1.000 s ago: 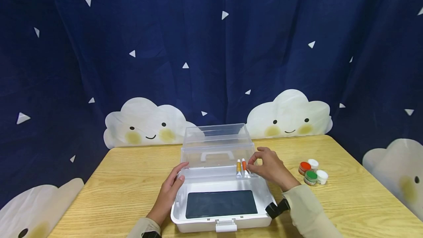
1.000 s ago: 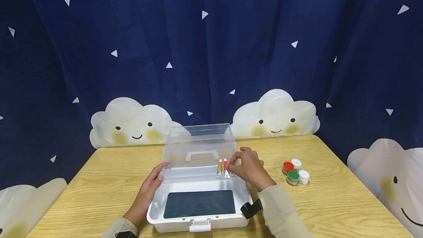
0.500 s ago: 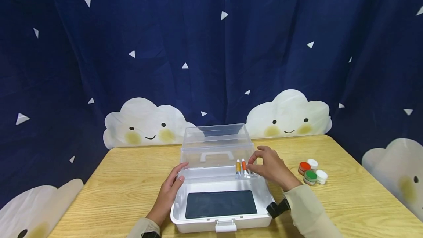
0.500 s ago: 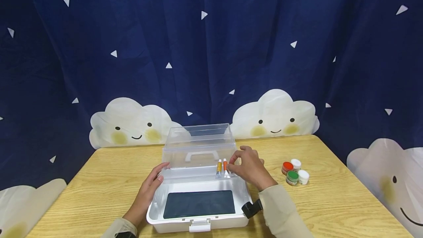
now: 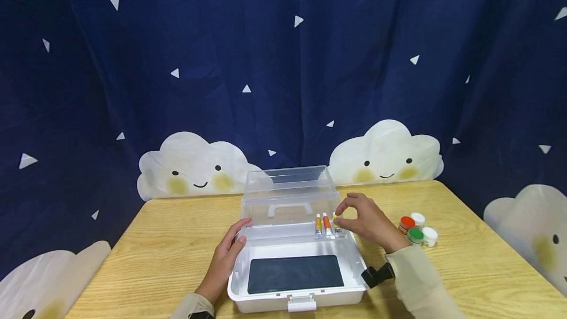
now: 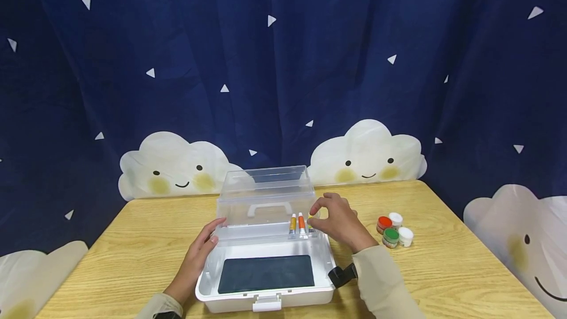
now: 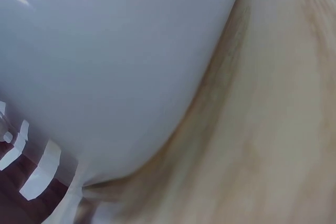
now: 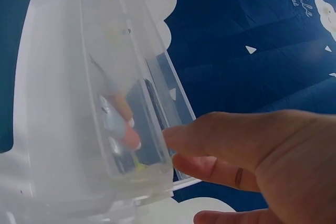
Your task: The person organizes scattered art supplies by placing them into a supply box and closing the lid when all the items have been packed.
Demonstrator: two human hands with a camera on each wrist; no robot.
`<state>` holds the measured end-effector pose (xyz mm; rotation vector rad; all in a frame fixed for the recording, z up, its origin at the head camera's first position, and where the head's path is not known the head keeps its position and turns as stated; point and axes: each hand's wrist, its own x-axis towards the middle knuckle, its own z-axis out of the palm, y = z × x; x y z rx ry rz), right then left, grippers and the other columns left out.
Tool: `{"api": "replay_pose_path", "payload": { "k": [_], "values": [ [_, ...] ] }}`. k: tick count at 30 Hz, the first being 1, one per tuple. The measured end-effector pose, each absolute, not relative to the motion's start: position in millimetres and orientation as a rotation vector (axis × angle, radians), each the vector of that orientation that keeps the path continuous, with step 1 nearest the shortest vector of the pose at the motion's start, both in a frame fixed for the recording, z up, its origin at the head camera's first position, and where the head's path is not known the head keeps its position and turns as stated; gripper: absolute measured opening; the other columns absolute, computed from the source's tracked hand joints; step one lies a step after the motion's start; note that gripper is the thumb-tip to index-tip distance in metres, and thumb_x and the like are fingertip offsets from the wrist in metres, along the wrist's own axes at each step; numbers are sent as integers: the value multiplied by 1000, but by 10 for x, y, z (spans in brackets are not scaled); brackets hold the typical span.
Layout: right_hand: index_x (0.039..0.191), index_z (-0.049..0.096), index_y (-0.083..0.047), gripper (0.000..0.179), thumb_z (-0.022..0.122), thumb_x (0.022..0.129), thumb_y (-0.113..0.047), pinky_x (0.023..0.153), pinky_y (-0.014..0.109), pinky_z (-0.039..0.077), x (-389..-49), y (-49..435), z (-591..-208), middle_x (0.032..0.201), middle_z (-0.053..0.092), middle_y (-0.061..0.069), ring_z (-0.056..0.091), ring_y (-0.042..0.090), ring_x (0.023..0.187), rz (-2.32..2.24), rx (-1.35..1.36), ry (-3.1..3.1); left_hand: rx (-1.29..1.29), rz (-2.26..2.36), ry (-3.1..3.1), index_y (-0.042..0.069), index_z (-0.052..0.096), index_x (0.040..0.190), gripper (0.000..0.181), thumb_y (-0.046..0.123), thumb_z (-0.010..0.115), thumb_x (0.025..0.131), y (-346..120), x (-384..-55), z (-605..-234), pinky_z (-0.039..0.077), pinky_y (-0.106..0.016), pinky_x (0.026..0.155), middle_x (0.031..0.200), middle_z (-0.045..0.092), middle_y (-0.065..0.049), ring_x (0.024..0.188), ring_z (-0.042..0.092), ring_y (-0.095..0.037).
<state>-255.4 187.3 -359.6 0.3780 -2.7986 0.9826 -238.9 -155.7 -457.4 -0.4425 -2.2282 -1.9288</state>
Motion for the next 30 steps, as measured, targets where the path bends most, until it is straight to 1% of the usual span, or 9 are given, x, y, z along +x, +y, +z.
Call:
{"api": "replay_pose_path", "payload": {
  "k": [4, 8, 19, 21, 26, 30],
  "values": [
    [88, 68, -17, 11, 76, 80, -18, 98, 71, 29, -2554, 1888, -3571, 140, 43, 29, 35, 54, 128, 970, 361, -2819, -435, -1959, -2206, 24, 50, 138, 37, 21, 48, 102, -1561, -2369, -4575, 41, -21, 97, 139, 52, -7, 125, 49, -22],
    [91, 68, -17, 13, 77, 81, -19, 97, 70, 30, -2550, 1925, -3534, 139, 44, 28, 36, 52, 127, 951, 381, -2811, -440, -1966, -2195, 22, 50, 139, 37, 18, 47, 102, -1567, -2358, -4559, 41, -20, 96, 139, 51, -9, 126, 47, -26],
    [95, 68, -15, 18, 77, 81, -17, 97, 65, 35, -2562, 2008, -3500, 137, 47, 25, 41, 48, 127, 950, 520, -2732, -464, -1945, -2193, 22, 50, 139, 37, 21, 48, 102, -1565, -2386, -4581, 40, -20, 97, 138, 53, -8, 126, 48, -24],
    [99, 68, -15, 21, 77, 81, -20, 97, 65, 35, -2561, 2027, -3522, 137, 47, 24, 40, 46, 127, 958, 520, -2740, -475, -1951, -2199, 23, 49, 139, 37, 22, 47, 102, -1562, -2393, -4588, 40, -20, 97, 138, 52, -8, 126, 48, -24],
    [115, 64, -16, 37, 77, 82, -26, 98, 63, 36, -2545, 2079, -3604, 137, 49, 18, 42, 41, 127, 1007, 544, -2734, -492, -1930, -2205, 23, 49, 140, 38, 23, 47, 102, -1561, -2407, -4600, 41, -21, 97, 138, 52, -9, 125, 49, -24],
    [119, 63, -18, 41, 78, 82, -27, 98, 62, 37, -2528, 2118, -3648, 134, 53, 14, 46, 38, 125, 1023, 582, -2693, -469, -1934, -2212, 24, 50, 139, 37, 24, 48, 102, -1567, -2398, -4601, 42, -21, 96, 137, 53, -6, 124, 50, -22]
  ]
}}
